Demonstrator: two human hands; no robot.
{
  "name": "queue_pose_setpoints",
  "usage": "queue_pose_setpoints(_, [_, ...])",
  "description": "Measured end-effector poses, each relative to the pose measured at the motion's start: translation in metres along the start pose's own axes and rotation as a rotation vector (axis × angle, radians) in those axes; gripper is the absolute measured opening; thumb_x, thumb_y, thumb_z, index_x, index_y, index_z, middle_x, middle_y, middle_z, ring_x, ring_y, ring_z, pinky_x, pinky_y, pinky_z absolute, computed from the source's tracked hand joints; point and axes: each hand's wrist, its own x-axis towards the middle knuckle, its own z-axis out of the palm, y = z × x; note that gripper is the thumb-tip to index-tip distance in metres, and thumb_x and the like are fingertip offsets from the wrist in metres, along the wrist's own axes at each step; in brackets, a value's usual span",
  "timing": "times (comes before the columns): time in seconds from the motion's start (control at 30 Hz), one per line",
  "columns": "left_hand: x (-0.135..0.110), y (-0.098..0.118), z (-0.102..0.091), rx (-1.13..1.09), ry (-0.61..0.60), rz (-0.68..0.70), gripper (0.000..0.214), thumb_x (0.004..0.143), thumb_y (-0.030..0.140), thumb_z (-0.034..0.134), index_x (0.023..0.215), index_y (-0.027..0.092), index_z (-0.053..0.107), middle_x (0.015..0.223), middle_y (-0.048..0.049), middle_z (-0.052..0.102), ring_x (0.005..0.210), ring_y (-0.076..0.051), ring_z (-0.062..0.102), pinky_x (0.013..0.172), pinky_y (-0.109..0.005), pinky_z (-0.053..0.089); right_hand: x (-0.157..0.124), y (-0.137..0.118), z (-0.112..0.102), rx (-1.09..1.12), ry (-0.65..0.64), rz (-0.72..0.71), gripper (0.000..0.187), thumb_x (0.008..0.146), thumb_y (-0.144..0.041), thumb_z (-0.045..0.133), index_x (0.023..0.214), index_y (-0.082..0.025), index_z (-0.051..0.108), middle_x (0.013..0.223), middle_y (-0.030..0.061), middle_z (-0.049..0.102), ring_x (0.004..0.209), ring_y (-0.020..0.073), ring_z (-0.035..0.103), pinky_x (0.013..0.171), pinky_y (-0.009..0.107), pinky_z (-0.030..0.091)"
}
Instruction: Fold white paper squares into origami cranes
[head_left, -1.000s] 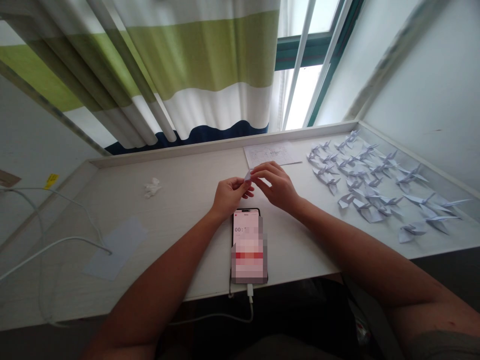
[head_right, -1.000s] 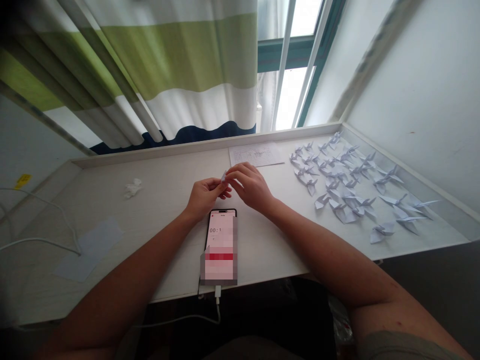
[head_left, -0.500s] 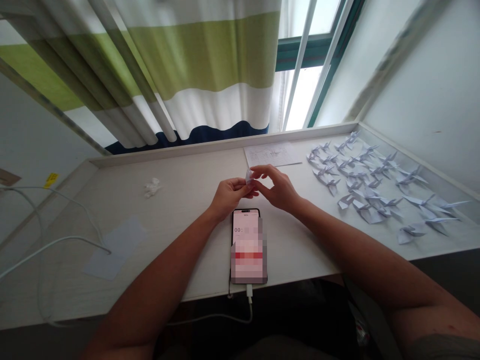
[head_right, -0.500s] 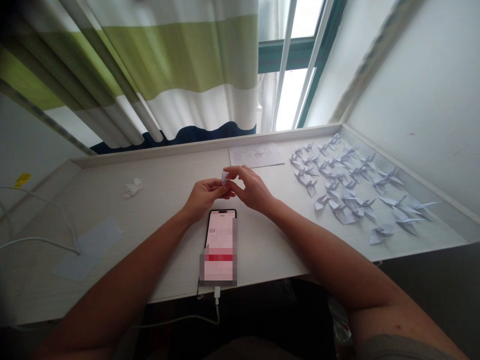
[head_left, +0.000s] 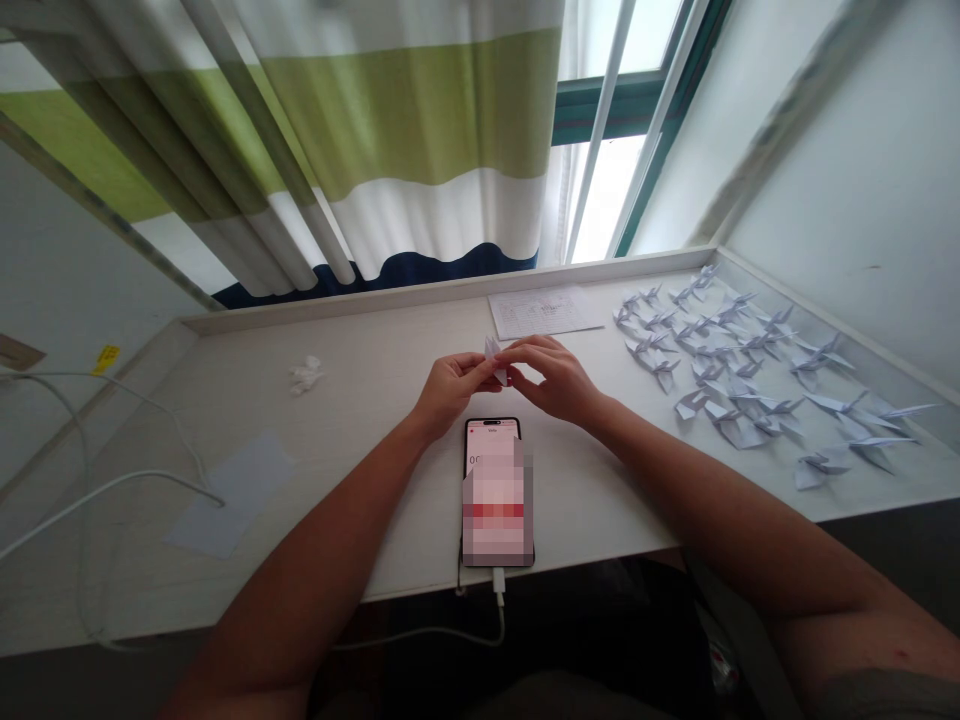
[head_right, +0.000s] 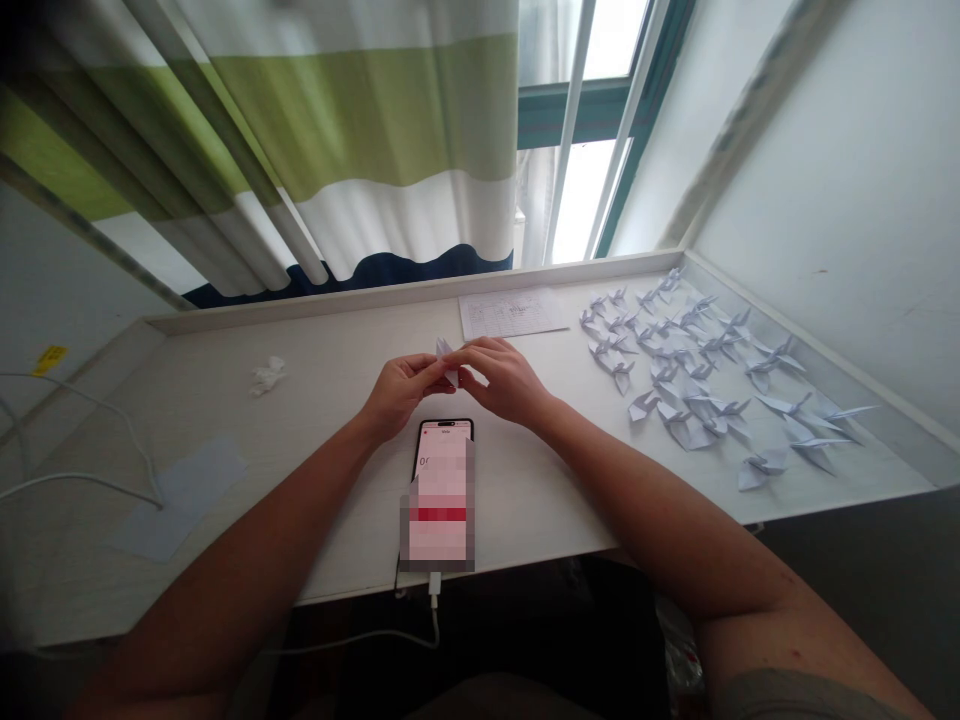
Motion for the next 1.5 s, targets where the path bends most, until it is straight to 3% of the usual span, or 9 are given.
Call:
queue_pose_setpoints(0.17, [0.001,-0.005,-0.003,0.113,-0.027,0.060,0.042,0.079,0.054,0.090,0.093,0.015,0.081,0.087,-0.0113,0.082,0.082,-0.022,0.078,0.084,-0.039,0.062,-0.001,-0.002,0.000,0.053,0.062,0.065,0.026,0.098,-0.017,0.059,0.119,-0.026,0.072,0.101,0.0059,0.079,0.094,0.0242,0.072,0.088,0.045,0.059])
queue_pose_setpoints(0.33, [-0.001,-0.007,-0.002,0.163,-0.041,0.088,0.037,0.077,0.045,0.094,0.093,0.016,0.079,0.088,-0.0106,0.082,0.085,-0.023,0.079,0.086,-0.040,0.062,-0.002,-0.005,-0.001,0.260,0.118,0.275,0.026,0.098,-0.028,0.065,0.122,-0.027,0.072,0.109,0.0070,0.077,0.102,0.0240,0.073,0.094,0.046,0.061])
queue_pose_setpoints(0.57, [-0.002,-0.008,-0.002,0.270,-0.050,0.100,0.034,0.075,0.047,0.093,0.087,0.018,0.082,0.085,-0.0092,0.082,0.079,-0.022,0.076,0.083,-0.037,0.061,0.004,-0.013,-0.008,0.531,-0.030,0.395,0.027,0.095,-0.051,0.074,0.092,-0.025,0.079,0.090,0.0045,0.079,0.085,0.0217,0.073,0.088,0.045,0.062])
queue_pose_setpoints(0.77, [-0.002,-0.008,-0.007,0.553,-0.001,0.215,0.013,0.084,0.036,0.085,0.086,0.024,0.085,0.085,-0.0060,0.083,0.080,-0.023,0.074,0.078,-0.035,0.057,0.006,-0.009,-0.008,0.494,0.013,0.522,0.024,0.087,-0.042,0.080,0.076,-0.021,0.077,0.077,0.0033,0.077,0.076,0.0188,0.069,0.078,0.038,0.058])
queue_pose_setpoints(0.87, [-0.004,-0.006,-0.007,0.601,-0.016,0.306,0.014,0.085,0.030,0.085,0.098,0.026,0.083,0.090,-0.0045,0.084,0.084,-0.023,0.077,0.082,-0.034,0.058,0.005,-0.003,-0.007,0.584,0.003,0.597,0.025,0.087,-0.041,0.079,0.075,-0.020,0.075,0.076,0.0036,0.076,0.073,0.0174,0.068,0.073,0.035,0.055])
queue_pose_setpoints(1.07, [-0.007,-0.004,-0.004,0.695,-0.085,0.481,0.033,0.091,0.031,0.082,0.124,0.028,0.077,0.090,0.0005,0.083,0.084,-0.017,0.078,0.087,-0.031,0.060,0.006,0.005,-0.007,0.656,-0.015,0.622,0.037,0.088,-0.053,0.080,0.078,-0.019,0.072,0.075,0.0030,0.073,0.070,0.0143,0.064,0.069,0.032,0.053])
queue_pose_setpoints(1.2, [-0.008,-0.006,-0.001,0.640,-0.041,0.508,0.023,0.092,0.039,0.082,0.110,0.026,0.084,0.097,-0.0029,0.085,0.087,-0.020,0.080,0.087,-0.034,0.063,0.005,0.007,-0.004,0.654,-0.051,0.620,0.040,0.087,-0.057,0.079,0.081,-0.018,0.073,0.078,0.0032,0.075,0.072,0.0150,0.066,0.069,0.031,0.053])
queue_pose_setpoints(1.37, [-0.006,-0.009,0.002,0.508,0.023,0.366,0.020,0.087,0.041,0.085,0.099,0.024,0.087,0.098,-0.0057,0.086,0.091,-0.023,0.079,0.088,-0.038,0.063,0.001,0.010,0.003,0.644,-0.098,0.659,0.037,0.089,-0.054,0.076,0.082,-0.018,0.072,0.078,0.0046,0.076,0.073,0.0166,0.068,0.072,0.032,0.055])
queue_pose_setpoints(1.5, [0.000,-0.012,-0.001,0.487,0.115,0.340,0.018,0.082,0.041,0.089,0.089,0.025,0.086,0.102,-0.0067,0.083,0.096,-0.022,0.075,0.081,-0.035,0.060,-0.002,0.009,0.005,0.490,0.010,0.566,0.022,0.092,-0.041,0.072,0.091,-0.019,0.073,0.089,0.0058,0.076,0.084,0.0195,0.070,0.078,0.037,0.057])
